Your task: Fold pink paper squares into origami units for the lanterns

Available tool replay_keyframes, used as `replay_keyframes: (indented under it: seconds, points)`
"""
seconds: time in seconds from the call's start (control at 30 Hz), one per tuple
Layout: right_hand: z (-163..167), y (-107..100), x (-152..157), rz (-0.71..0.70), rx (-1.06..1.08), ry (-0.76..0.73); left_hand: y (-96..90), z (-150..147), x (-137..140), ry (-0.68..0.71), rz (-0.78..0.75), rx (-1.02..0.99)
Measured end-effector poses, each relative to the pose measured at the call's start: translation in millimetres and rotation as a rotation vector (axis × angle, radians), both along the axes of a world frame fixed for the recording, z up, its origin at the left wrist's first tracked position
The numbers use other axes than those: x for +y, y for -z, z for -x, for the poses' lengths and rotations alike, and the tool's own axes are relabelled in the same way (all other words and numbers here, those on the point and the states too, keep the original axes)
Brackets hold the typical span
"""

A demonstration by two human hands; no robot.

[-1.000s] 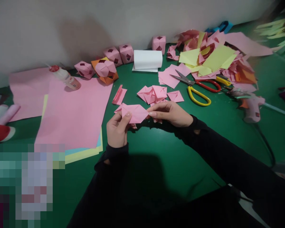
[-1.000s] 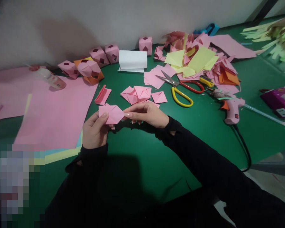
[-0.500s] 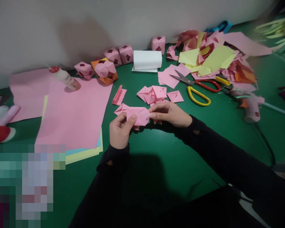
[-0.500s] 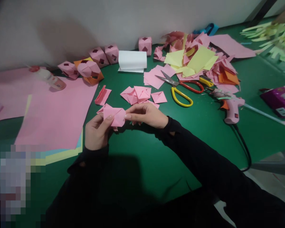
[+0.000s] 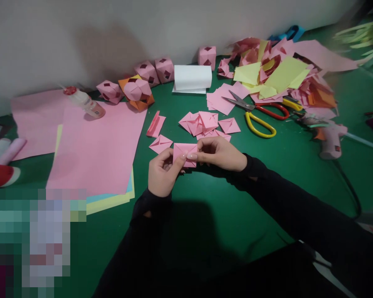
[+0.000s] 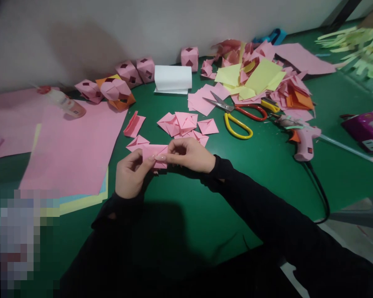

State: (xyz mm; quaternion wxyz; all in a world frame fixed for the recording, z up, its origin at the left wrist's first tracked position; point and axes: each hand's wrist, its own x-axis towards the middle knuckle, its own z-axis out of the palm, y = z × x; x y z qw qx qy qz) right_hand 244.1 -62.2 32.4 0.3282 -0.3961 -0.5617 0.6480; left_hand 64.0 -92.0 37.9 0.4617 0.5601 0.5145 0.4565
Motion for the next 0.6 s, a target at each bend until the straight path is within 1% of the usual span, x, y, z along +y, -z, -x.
replay_keyframes:
  seconds: [0.3, 0.6]
  points:
    - [-0.5, -1.3, -0.3, 0.004, 0.010, -0.002, -3.6, 1.4, -1.4, 0.026, 0.011, 0.042]
    - [-0.2, -0.1, -0.2, 0.014, 0.012, 0.009, -3.0, 0.0, -0.5, 0.033, 0.017, 0.015]
